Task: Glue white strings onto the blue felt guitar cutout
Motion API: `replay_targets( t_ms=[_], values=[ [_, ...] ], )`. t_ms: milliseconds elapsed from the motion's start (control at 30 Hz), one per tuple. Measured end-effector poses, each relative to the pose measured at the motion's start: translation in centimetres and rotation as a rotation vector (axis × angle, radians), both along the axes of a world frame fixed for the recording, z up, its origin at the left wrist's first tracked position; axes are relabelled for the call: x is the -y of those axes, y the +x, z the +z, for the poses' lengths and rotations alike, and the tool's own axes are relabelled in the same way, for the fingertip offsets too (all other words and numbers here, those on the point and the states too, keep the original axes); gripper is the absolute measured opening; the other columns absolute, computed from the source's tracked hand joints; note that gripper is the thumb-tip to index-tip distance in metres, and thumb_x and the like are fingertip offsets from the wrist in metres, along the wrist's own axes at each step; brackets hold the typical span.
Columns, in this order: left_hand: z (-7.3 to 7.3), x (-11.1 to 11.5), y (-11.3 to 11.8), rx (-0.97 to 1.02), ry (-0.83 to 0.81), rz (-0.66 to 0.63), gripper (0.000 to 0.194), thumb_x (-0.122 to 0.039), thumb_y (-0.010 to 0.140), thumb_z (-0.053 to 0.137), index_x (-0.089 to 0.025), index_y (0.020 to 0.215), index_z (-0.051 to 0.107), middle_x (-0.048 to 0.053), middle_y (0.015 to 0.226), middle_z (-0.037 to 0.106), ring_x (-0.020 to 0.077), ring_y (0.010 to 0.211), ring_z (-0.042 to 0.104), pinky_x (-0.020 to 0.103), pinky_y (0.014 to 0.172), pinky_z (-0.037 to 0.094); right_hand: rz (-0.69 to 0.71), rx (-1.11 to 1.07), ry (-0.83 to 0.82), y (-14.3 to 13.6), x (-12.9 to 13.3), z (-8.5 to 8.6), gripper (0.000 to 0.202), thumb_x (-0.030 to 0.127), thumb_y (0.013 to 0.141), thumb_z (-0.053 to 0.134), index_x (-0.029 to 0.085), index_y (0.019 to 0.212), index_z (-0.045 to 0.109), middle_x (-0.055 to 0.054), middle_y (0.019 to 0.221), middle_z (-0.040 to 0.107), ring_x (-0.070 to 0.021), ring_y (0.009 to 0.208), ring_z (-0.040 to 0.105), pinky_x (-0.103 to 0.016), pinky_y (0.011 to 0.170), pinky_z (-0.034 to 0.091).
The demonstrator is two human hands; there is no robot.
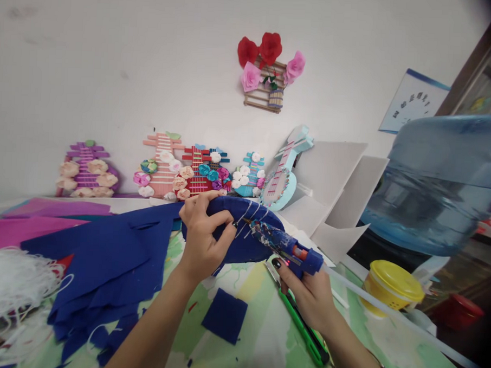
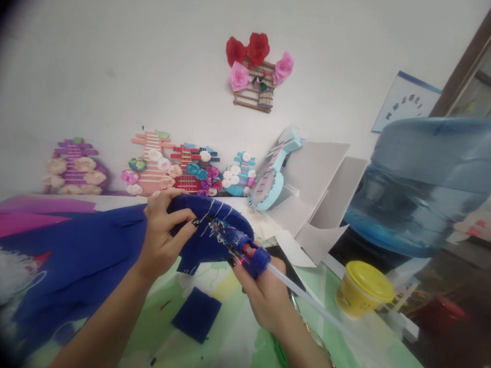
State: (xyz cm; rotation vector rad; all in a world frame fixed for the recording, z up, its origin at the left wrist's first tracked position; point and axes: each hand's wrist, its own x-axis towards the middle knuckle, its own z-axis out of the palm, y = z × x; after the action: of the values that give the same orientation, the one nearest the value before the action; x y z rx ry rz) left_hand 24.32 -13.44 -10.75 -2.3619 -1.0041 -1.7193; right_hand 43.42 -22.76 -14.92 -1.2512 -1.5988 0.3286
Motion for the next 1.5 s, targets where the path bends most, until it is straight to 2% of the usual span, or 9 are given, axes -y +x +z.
replay_targets(
  t_ms=[200,500,700,933,1200,1500],
  values=[
    [0.1,0.0,0.2,0.010,0.014,0.025,0.020,-0.018,0.082,0.054,-0.018,0.063,0.060,0.008,0.115,0.050,0.0278,0.110,0.043,0.050,0.093,0.030,0.029,0.008,0.000,0.0,0.2,-0.3,0.022,0.035,0.093,0.052,0.018,0.079,0.055,0.004,0.054,0.050,-0.0097,0.046,0.046,-0.021,0.044,0.037],
    [0.1,0.1,0.4,-0.007,0.030,0.049,0.018,-0.017,0.078,0.056,-0.018,0.060,0.059,0.008,0.114,0.051,0.0289,0.109,0.044,0.049,0.092,0.031,0.001,0.041,0.072,0.2,0.3,0.2,0.027,0.035,0.093,0.051,0.019,0.072,0.055,0.001,0.054,0.054,-0.0128,0.050,0.051,-0.025,0.050,0.040],
    [0.1,0.2,0.3,-0.014,0.039,0.047,0.015,-0.016,0.075,0.057,-0.018,0.060,0.059,0.008,0.113,0.051,0.0288,0.109,0.045,0.049,0.093,0.031,-0.008,0.038,0.067,0.2,-0.1,0.0,0.027,0.036,0.093,0.051,0.020,0.073,0.053,0.002,0.052,0.053,-0.0124,0.048,0.051,-0.024,0.048,0.040],
    [0.1,0.2,0.3,-0.009,0.039,0.039,0.013,-0.015,0.072,0.058,-0.018,0.060,0.059,0.008,0.114,0.050,0.0301,0.109,0.045,0.050,0.092,0.031,-0.029,0.137,0.079,0.4,0.4,-0.1,0.019,0.032,0.093,0.053,0.020,0.078,0.056,0.002,0.056,0.054,-0.0125,0.051,0.050,-0.025,0.053,0.040],
    [0.1,0.3,0.3,-0.027,0.037,0.042,0.012,-0.015,0.071,0.058,-0.018,0.060,0.059,0.007,0.115,0.050,0.0292,0.107,0.045,0.050,0.093,0.031,-0.011,0.049,0.089,0.6,0.2,-0.8,0.021,0.033,0.093,0.051,0.020,0.078,0.055,0.001,0.060,0.056,-0.0146,0.054,0.053,-0.027,0.053,0.042],
    [0.2,0.2,0.3,-0.031,0.033,0.042,0.012,-0.014,0.071,0.058,-0.018,0.060,0.059,0.008,0.115,0.051,0.0290,0.108,0.046,0.048,0.091,0.031,-0.007,0.143,0.082,0.5,0.1,-0.3,0.020,0.032,0.093,0.053,0.020,0.077,0.054,0.003,0.057,0.050,-0.0116,0.051,0.046,-0.025,0.052,0.038]
  ],
)
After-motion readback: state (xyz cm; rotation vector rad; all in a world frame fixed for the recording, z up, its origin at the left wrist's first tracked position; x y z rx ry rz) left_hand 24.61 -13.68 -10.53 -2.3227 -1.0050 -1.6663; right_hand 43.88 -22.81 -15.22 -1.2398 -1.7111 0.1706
